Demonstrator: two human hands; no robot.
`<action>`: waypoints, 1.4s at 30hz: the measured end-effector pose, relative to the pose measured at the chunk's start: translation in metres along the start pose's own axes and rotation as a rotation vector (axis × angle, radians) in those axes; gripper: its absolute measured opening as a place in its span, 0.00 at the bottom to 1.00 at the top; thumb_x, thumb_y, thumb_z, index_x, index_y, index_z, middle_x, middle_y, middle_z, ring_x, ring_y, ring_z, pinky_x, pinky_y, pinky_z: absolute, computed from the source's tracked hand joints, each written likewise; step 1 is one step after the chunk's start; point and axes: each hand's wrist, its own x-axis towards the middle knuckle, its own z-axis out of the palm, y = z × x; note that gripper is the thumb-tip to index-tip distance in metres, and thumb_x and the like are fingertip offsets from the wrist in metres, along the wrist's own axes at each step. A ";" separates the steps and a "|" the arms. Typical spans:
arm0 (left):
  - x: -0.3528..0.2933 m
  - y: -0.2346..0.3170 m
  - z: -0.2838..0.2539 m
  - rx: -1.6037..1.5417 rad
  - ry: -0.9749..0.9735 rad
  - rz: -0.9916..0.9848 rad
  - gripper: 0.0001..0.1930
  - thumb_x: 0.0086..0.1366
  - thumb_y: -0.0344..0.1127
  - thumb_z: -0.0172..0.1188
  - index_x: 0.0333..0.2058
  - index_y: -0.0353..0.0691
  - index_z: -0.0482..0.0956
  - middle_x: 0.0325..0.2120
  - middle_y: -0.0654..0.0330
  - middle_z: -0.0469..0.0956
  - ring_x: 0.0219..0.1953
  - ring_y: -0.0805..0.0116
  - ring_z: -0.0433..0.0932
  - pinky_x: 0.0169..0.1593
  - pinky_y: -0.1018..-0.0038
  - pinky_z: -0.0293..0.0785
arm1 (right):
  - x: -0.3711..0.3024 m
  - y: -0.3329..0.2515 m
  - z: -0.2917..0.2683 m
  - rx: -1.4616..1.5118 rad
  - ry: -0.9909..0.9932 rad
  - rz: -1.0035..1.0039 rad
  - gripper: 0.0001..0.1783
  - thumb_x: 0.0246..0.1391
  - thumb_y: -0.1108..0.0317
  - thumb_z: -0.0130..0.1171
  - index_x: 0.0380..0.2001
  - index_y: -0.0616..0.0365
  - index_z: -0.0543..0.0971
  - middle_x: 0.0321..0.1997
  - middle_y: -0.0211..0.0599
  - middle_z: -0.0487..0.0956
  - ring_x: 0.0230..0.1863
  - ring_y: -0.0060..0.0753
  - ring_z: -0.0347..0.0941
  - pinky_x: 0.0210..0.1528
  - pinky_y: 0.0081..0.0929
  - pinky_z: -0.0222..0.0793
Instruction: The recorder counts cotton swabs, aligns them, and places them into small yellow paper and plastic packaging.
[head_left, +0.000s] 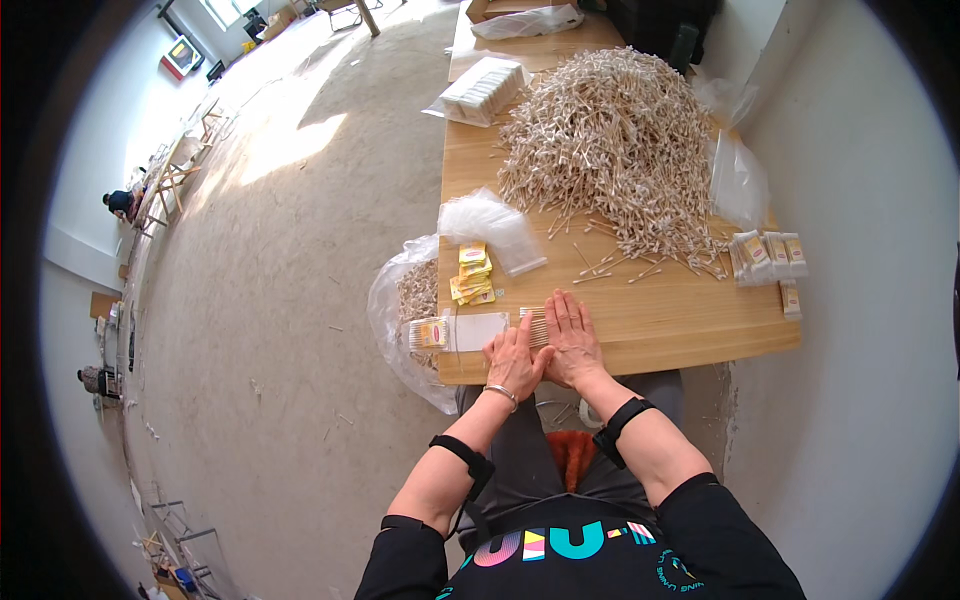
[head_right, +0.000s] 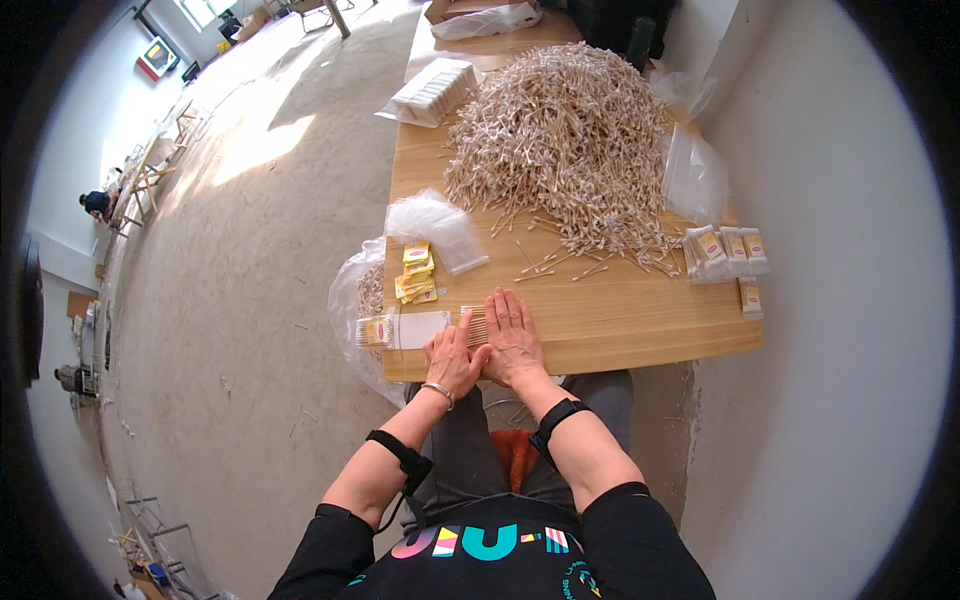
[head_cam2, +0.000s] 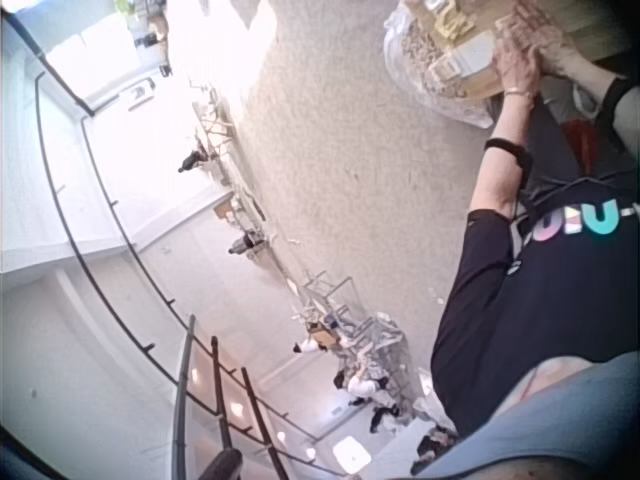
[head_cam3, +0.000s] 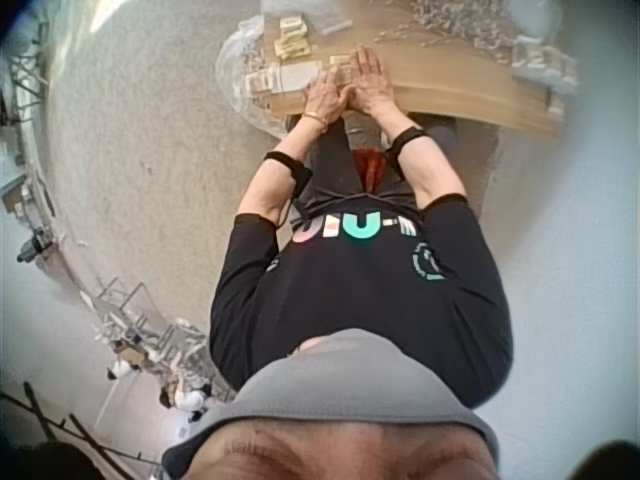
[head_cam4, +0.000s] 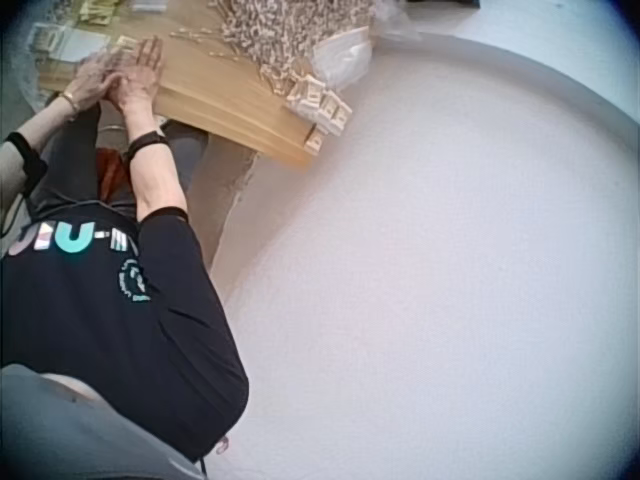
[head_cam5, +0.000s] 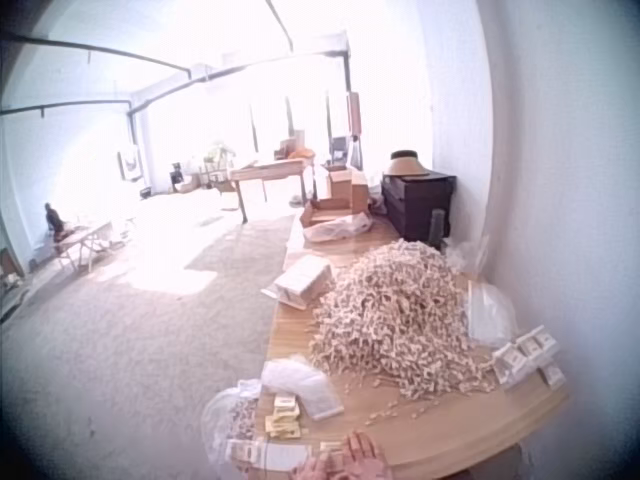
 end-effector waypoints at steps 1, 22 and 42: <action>0.001 0.000 -0.001 0.002 0.001 0.000 0.33 0.60 0.55 0.51 0.59 0.42 0.61 0.36 0.57 0.70 0.42 0.58 0.66 0.50 0.63 0.54 | 0.000 -0.001 -0.001 -0.008 -0.005 0.001 0.49 0.43 0.51 0.52 0.64 0.66 0.47 0.71 0.49 0.44 0.72 0.44 0.35 0.71 0.41 0.28; 0.013 0.001 -0.013 0.017 -0.070 0.000 0.28 0.61 0.50 0.52 0.56 0.42 0.63 0.41 0.53 0.75 0.45 0.55 0.71 0.50 0.61 0.56 | 0.001 -0.002 -0.003 -0.020 -0.026 0.019 0.48 0.46 0.46 0.49 0.64 0.66 0.48 0.71 0.48 0.43 0.73 0.43 0.33 0.71 0.43 0.26; 0.076 -0.025 -0.007 -0.267 0.057 -0.100 0.05 0.51 0.31 0.63 0.27 0.38 0.80 0.25 0.55 0.75 0.29 0.60 0.77 0.37 0.69 0.74 | 0.001 -0.004 -0.018 0.095 -0.068 0.040 0.54 0.46 0.35 0.50 0.65 0.65 0.49 0.71 0.47 0.44 0.72 0.41 0.34 0.71 0.39 0.27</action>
